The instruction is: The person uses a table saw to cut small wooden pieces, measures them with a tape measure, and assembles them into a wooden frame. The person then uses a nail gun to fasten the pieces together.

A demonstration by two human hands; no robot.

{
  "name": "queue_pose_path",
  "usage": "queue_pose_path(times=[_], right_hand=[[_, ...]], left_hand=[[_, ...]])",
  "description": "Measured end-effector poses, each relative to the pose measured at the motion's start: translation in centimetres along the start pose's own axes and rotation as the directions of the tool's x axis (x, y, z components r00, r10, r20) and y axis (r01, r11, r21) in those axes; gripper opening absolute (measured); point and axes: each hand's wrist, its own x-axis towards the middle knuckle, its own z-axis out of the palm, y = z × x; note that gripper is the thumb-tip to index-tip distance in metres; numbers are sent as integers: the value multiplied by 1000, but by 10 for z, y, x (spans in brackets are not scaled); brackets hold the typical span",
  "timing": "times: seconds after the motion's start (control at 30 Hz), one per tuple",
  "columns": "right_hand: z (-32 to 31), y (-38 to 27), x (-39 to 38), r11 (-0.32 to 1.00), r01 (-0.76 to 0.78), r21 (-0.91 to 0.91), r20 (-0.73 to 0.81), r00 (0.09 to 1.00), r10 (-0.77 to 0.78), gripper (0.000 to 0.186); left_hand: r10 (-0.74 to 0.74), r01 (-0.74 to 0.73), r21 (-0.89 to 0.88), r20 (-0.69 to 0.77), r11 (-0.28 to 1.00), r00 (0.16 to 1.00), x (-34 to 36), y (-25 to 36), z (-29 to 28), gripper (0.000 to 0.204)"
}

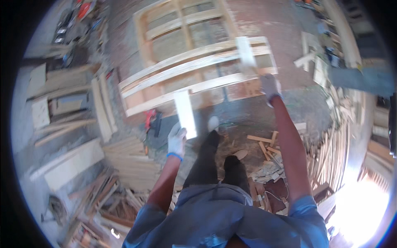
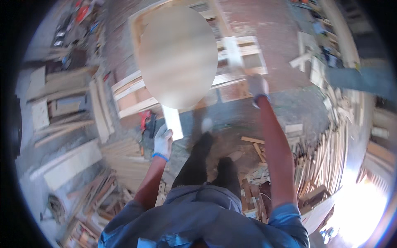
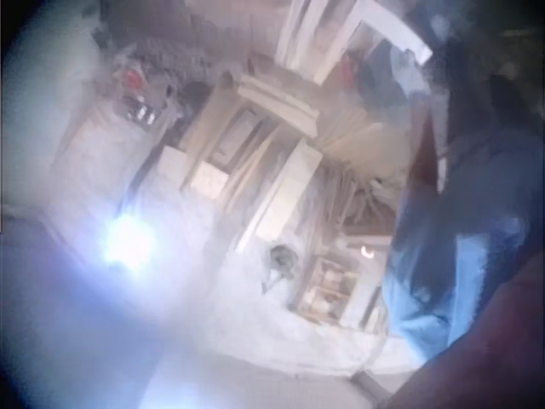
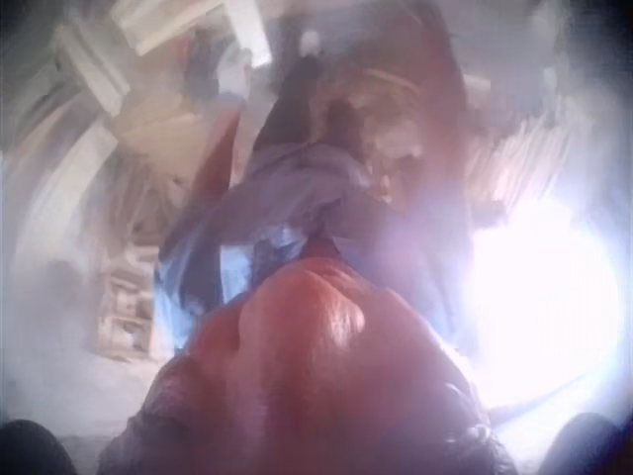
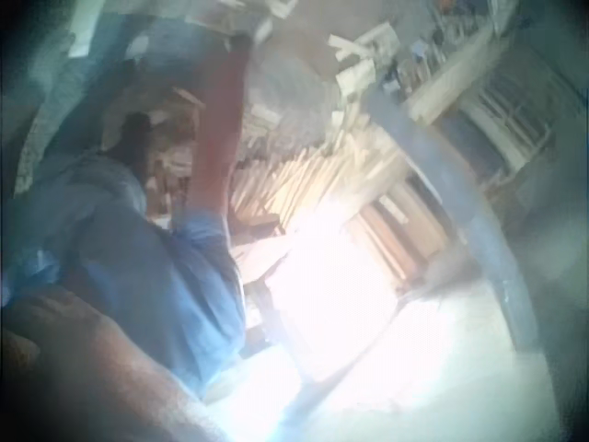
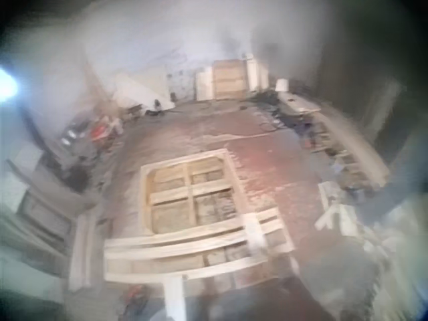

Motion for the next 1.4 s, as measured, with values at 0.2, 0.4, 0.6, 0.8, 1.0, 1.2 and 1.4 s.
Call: queue_pose_path(times=[0.2, 0.4, 0.6, 0.8, 1.0, 1.2, 1.4], right_hand=[[25, 104, -139, 945, -169, 281, 127, 982, 138, 28], [86, 246, -259, 832, -501, 239, 345, 845, 410, 23], [104, 245, -306, 891, -445, 91, 356, 850, 388, 30], [72, 148, -316, 707, -540, 456, 328, 841, 431, 16], [134, 227, -367, 855, -275, 440, 135, 962, 239, 24], [169, 296, -456, 737, -403, 543, 143, 909, 391, 25], [79, 332, -530, 596, -482, 643, -123, 702, 701, 26]], left_hand=[[122, -120, 57, -31, 991, 992, 68, 55, -21, 30], [288, -277, 148, -59, 949, 956, 163, 95, -79, 33], [405, -162, 686, -208, 709, 890, 194, 137, -138, 44], [354, -223, 783, 3, 581, 935, 157, 75, -183, 43], [-386, -48, 922, 208, 384, 899, 69, -65, -159, 14], [-581, -79, 921, 305, 381, 755, 8, -92, -10, 39], [-536, -40, 915, 270, 402, 800, 38, -105, 58, 53]])
